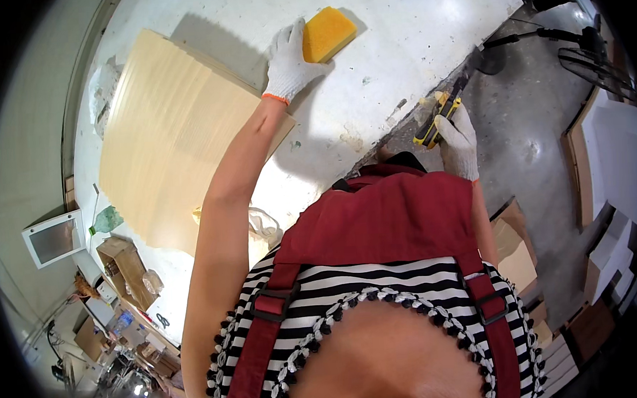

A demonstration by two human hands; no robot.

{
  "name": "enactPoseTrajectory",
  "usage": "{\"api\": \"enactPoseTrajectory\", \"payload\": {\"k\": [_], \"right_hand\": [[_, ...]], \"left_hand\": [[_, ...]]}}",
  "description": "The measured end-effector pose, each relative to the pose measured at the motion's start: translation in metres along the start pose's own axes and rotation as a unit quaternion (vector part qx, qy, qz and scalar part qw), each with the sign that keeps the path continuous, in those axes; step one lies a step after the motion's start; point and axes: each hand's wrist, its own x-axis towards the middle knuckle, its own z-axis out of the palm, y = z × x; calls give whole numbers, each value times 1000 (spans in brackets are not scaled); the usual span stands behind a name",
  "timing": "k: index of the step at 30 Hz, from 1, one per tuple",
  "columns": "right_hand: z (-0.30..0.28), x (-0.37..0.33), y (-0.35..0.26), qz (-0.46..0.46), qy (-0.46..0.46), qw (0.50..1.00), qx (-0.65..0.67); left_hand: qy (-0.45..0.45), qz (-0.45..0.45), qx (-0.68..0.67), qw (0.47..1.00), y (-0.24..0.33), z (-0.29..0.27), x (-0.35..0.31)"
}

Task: The person retrieves a yellow sponge from a cabinet, places it on a work table, and cuts it into two pieces using a utility knife. The person then uses shears to trim the edges of one of the sponge pieces.

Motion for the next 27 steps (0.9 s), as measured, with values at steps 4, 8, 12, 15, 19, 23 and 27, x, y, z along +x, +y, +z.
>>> {"api": "enactPoseTrajectory", "payload": {"k": [4,8,12,15,19,23,27], "right_hand": [[-4,-3,-12,28,-13,999,38],[-4,-6,-15,38,13,999,-4],[12,-10,-21,41,40,993,-100],[12,-9,-14,-9,46,957,-286],[21,-8,-9,-140,50,915,-375],[29,-1,-15,-143,21,895,-423],[38,8,-25,-131,-6,864,-486]], "left_hand": [[-24,21,-150,988,4,-2,2],[-226,-158,-553,786,49,-15,-21],[-280,-142,-445,839,58,-1,-27],[-179,-109,-418,884,46,25,-28],[-86,-53,-373,922,44,28,-31],[-81,-76,-444,889,40,31,-40],[-7,-5,-374,927,45,40,-52]]}}
